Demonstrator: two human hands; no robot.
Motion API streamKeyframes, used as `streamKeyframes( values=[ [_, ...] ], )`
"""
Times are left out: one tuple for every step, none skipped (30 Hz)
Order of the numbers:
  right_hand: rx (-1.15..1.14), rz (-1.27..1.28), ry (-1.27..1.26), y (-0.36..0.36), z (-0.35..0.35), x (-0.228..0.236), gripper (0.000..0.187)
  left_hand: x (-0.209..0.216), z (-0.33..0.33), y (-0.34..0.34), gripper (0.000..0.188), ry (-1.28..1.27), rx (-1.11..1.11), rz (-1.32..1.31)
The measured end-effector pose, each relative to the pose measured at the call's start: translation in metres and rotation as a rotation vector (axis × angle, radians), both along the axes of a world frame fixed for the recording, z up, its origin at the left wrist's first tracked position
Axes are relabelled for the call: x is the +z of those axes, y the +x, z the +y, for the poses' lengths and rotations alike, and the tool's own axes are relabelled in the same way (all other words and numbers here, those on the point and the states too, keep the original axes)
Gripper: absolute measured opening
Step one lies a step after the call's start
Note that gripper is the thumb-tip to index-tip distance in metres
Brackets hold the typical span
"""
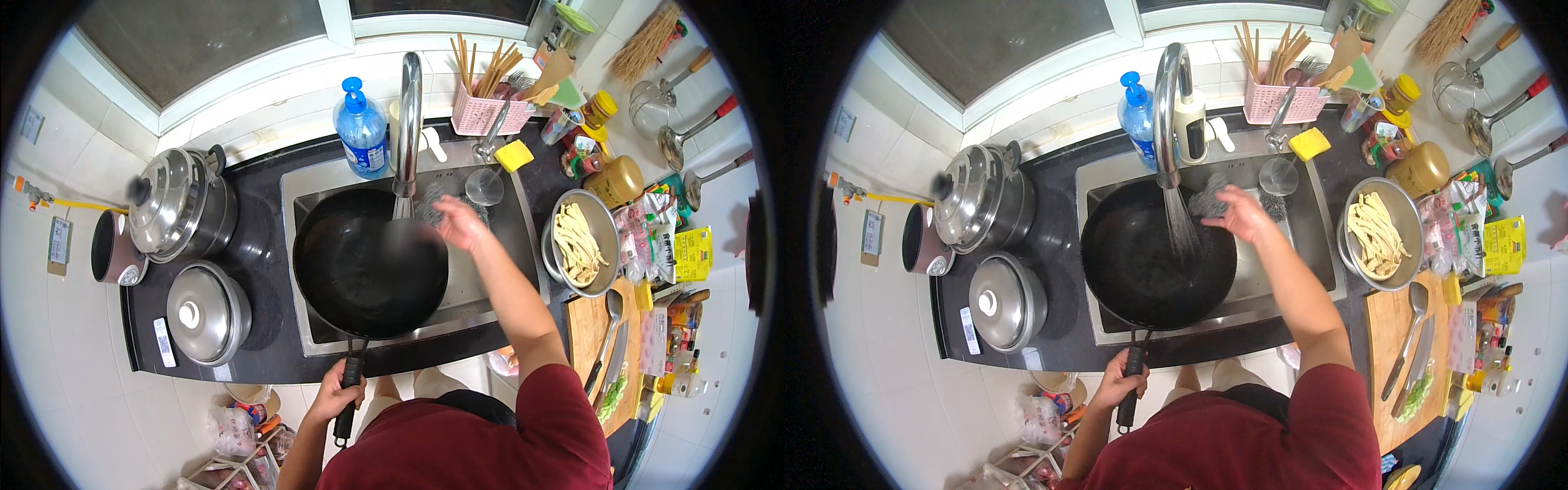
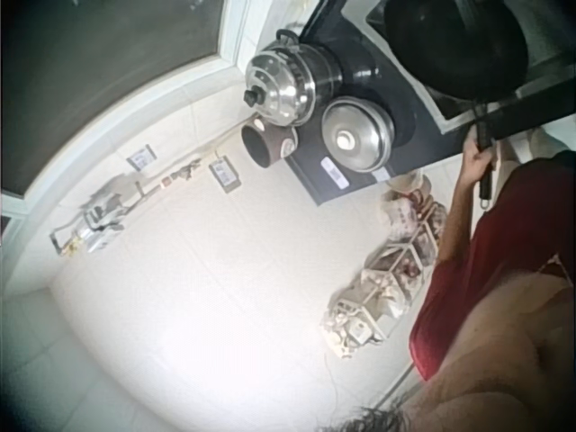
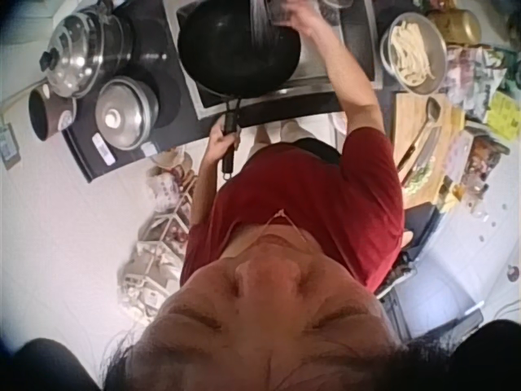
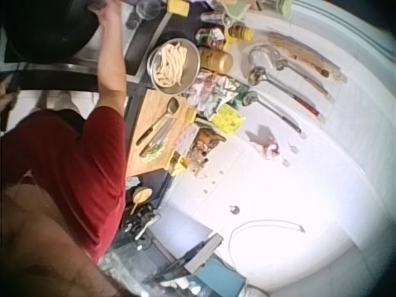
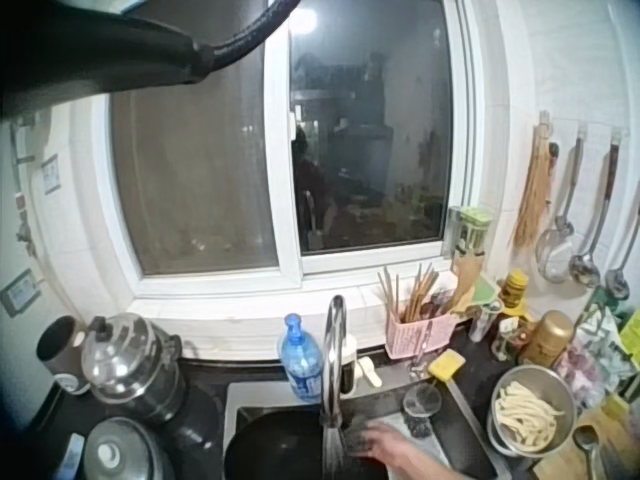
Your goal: The person washes a black wok in the sink using a steel wool scrubber and running water. They then retrieve two green peppers from the refrigerator and wash them under the tap.
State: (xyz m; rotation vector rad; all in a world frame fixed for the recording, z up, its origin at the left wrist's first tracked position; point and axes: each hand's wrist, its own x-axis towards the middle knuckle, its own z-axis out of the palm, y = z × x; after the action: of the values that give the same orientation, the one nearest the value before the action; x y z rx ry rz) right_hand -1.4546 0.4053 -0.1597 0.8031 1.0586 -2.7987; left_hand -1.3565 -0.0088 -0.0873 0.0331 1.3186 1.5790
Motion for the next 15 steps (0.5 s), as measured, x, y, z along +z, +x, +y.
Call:
streamKeyframes(
  values=[
    [0.033, -0.061, 0.119, -0.006, -0.017, -0.012, 0.021, 0.002, 0.001, 0.001, 0.041, -0.007, 0.020, 0.001],
    [0.066, -0.121, 0.236, -0.010, -0.034, -0.023, 0.021, 0.005, 0.002, 0.001, 0.040, -0.016, 0.041, 0.003],
    [0.195, 0.022, 0.799, -0.011, -0.052, -0.034, 0.019, 0.005, 0.000, 0.000, 0.039, -0.041, 0.037, 0.029],
    [0.319, 0.175, 1.360, -0.010, -0.069, -0.047, 0.018, 0.006, -0.001, 0.000, 0.039, -0.064, 0.031, 0.052],
    [0.488, 0.120, 1.632, -0.009, -0.084, -0.089, 0.015, 0.006, -0.001, -0.001, 0.038, -0.081, 0.008, 0.074],
    [0.668, 0.060, 1.895, -0.006, -0.097, -0.128, 0.014, 0.009, -0.002, -0.001, 0.037, -0.085, -0.003, 0.069],
    [0.605, 0.149, 1.958, -0.007, -0.108, -0.124, 0.017, 0.011, -0.004, 0.000, 0.037, -0.091, 0.009, 0.068],
    [0.535, 0.232, 2.021, -0.007, -0.118, -0.120, 0.022, 0.012, -0.008, 0.000, 0.036, -0.096, 0.019, 0.068],
    [0.409, 0.155, 1.916, -0.016, -0.120, -0.114, 0.023, 0.009, -0.013, -0.002, 0.036, -0.101, 0.012, 0.084],
    [0.295, 0.075, 1.806, -0.021, -0.121, -0.105, 0.024, 0.008, -0.014, 0.000, 0.037, -0.093, 0.015, 0.081],
    [0.150, 0.025, 1.822, -0.025, -0.118, -0.134, 0.023, 0.008, -0.012, -0.003, 0.037, -0.080, -0.006, 0.081],
    [0.006, -0.022, 1.831, -0.029, -0.115, -0.166, 0.023, 0.007, -0.011, -0.005, 0.038, -0.067, -0.030, 0.077],
    [0.008, -0.026, 1.772, -0.033, -0.132, -0.135, 0.020, 0.005, -0.014, -0.002, 0.039, -0.058, -0.009, 0.061],
    [0.044, 0.015, 1.742, -0.033, -0.154, -0.090, 0.019, 0.004, -0.013, -0.001, 0.039, -0.039, 0.002, 0.048],
    [0.164, 0.086, 1.678, -0.033, -0.167, -0.048, 0.018, 0.002, -0.010, -0.002, 0.040, -0.013, 0.002, 0.036]
  ],
)
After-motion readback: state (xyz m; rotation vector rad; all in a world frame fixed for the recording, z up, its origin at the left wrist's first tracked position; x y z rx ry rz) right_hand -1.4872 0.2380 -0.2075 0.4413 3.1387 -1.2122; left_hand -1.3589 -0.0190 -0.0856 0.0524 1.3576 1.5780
